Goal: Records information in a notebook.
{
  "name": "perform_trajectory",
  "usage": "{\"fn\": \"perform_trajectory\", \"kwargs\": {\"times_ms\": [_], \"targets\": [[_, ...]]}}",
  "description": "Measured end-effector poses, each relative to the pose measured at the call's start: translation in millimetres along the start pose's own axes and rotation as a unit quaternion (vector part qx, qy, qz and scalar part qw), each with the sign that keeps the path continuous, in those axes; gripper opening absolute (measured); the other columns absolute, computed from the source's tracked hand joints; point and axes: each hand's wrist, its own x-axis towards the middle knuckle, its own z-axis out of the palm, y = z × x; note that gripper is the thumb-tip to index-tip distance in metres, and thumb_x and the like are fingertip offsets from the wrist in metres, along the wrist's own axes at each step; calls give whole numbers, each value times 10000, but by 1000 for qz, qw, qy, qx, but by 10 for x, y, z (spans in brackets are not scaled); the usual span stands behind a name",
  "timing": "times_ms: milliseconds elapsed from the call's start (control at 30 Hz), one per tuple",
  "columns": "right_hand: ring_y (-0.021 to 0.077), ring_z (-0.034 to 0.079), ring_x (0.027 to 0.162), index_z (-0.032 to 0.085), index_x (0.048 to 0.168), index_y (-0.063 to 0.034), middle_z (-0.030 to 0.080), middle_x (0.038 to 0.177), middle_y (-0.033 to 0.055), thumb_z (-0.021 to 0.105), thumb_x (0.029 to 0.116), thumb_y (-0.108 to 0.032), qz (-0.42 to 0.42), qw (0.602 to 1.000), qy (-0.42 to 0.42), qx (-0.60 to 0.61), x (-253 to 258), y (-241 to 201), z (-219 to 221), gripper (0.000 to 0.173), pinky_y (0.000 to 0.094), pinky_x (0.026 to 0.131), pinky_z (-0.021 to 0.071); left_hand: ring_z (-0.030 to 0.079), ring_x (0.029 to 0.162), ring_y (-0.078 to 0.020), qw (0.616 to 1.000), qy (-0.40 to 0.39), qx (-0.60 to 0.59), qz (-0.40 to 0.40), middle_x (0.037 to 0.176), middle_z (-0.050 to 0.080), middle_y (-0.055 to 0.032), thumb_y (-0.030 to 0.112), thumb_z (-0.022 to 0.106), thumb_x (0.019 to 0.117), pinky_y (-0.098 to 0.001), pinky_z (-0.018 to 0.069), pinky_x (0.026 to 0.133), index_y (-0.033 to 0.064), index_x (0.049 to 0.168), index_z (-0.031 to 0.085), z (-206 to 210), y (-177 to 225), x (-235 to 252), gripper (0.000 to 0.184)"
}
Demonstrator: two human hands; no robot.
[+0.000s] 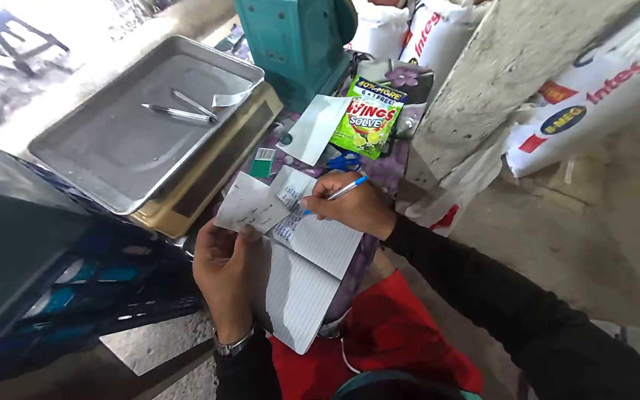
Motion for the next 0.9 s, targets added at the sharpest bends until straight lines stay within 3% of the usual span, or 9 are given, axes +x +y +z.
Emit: {"fn": "perform_trajectory", "kwargs": {"times_ms": [900], "targets": [[146, 645, 539, 691, 839, -38, 684, 675, 65, 738, 958, -173, 1, 1000, 8, 7, 56, 49, 1, 185, 291, 482, 562, 721, 812, -188, 1000, 9, -6, 5, 935, 723, -100, -1, 722, 900, -336, 633, 758, -10, 1245, 578, -8, -6, 13, 374]]}}
